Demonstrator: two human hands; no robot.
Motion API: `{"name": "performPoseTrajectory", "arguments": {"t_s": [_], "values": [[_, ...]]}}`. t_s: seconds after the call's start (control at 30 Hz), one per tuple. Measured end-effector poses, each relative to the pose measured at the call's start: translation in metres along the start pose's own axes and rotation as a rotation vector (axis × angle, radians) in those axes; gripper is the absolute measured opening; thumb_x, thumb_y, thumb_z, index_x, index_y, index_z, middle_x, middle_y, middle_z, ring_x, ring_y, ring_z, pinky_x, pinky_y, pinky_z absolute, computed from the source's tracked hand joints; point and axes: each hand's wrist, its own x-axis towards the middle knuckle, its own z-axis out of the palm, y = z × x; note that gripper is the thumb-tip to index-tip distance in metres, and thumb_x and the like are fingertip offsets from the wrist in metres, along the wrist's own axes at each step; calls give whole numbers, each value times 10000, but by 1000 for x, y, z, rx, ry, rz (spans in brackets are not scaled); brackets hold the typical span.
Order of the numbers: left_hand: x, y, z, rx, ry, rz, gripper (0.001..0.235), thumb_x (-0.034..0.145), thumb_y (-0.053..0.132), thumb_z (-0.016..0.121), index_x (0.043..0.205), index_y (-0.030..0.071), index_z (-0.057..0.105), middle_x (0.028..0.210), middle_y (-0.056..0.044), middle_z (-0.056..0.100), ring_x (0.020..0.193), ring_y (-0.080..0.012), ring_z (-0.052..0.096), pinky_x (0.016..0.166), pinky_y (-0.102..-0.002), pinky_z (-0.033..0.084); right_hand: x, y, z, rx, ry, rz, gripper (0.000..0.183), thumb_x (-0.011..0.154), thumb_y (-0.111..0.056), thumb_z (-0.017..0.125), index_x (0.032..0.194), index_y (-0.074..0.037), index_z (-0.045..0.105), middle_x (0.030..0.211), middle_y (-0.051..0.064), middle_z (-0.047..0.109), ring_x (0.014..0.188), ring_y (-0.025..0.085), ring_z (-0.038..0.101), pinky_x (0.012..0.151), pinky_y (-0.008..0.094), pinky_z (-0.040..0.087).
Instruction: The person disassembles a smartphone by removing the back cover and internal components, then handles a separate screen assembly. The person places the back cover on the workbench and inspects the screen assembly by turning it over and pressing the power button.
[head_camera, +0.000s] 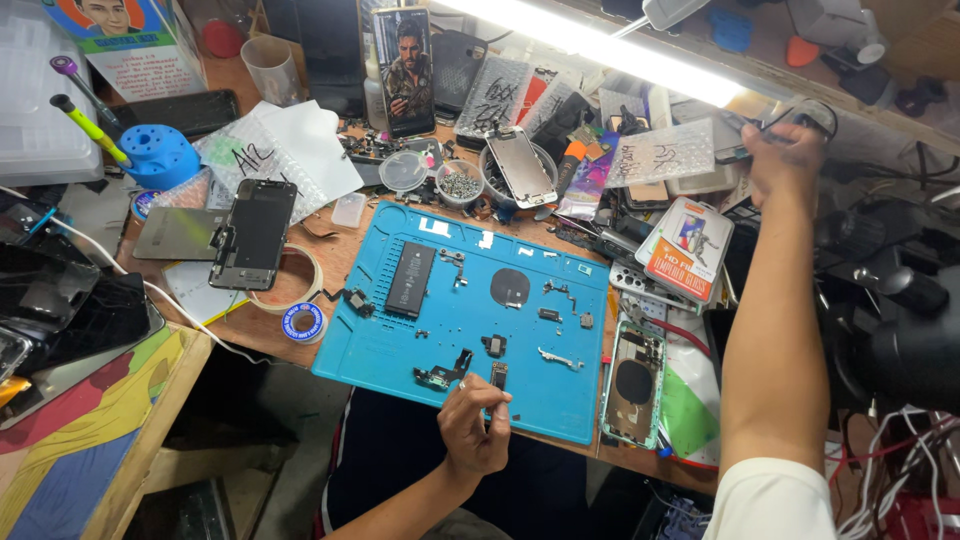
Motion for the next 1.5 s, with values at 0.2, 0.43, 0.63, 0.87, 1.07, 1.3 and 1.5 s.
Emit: {"name": "performPoseTrajectory", "arguments": {"t_s": [0.2,0.43,0.63,0.87,1.07,1.3,1.5], "values": [[5,4,-3,3,-37,41,61,834,5,580,843,43,627,708,-36,597,621,-141,558,570,-299,418,-24,27,-11,144,105,-119,484,922,-208,826,1287,-92,529,1247,97,633,1036,163,714,743,252,614],[7,8,-6,-3,-62,61,61,835,-9,584,846,39,620,712,-50,604,636,-160,577,586,-311,432,-120,56,-35,-212,291,-690,369,1005,-68,775,1284,-3,543,1167,147,597,1050,266,596,925,413,503],[5,9,-7,18,-102,80,65,840,-3,580,862,45,619,697,-44,584,632,-150,558,599,-308,438,-234,48,-61,-316,429,-823,285,1052,-53,710,1289,41,583,1128,167,599,1062,301,595,958,439,495],[3,8,-4,16,-131,60,66,860,17,568,847,61,616,684,-27,579,608,-122,542,574,-281,441,-310,61,-82,43,390,-661,235,1130,-26,699,1301,106,605,1236,181,612,1104,248,661,932,334,567],[9,29,-2,-100,-158,-73,67,915,46,580,889,38,642,734,-47,618,631,-122,581,589,-277,484,-351,81,-60,976,60,-186,306,1001,26,676,1287,61,573,1171,164,677,1039,194,704,914,252,600],[20,73,1,-324,-235,-444,301,1025,138,638,1292,7,594,1048,-74,655,979,-141,619,860,-305,537,-412,84,-14,1147,-156,90,323,980,-37,648,1284,16,553,1185,111,682,1107,168,669,973,272,562],[37,80,-13,-345,-386,-713,416,940,156,688,1323,48,566,1022,-39,673,885,-81,648,747,-251,602,-446,79,8,1127,-271,128,315,1011,-50,627,1300,37,536,1221,118,630,1138,161,632,949,244,521]]}}
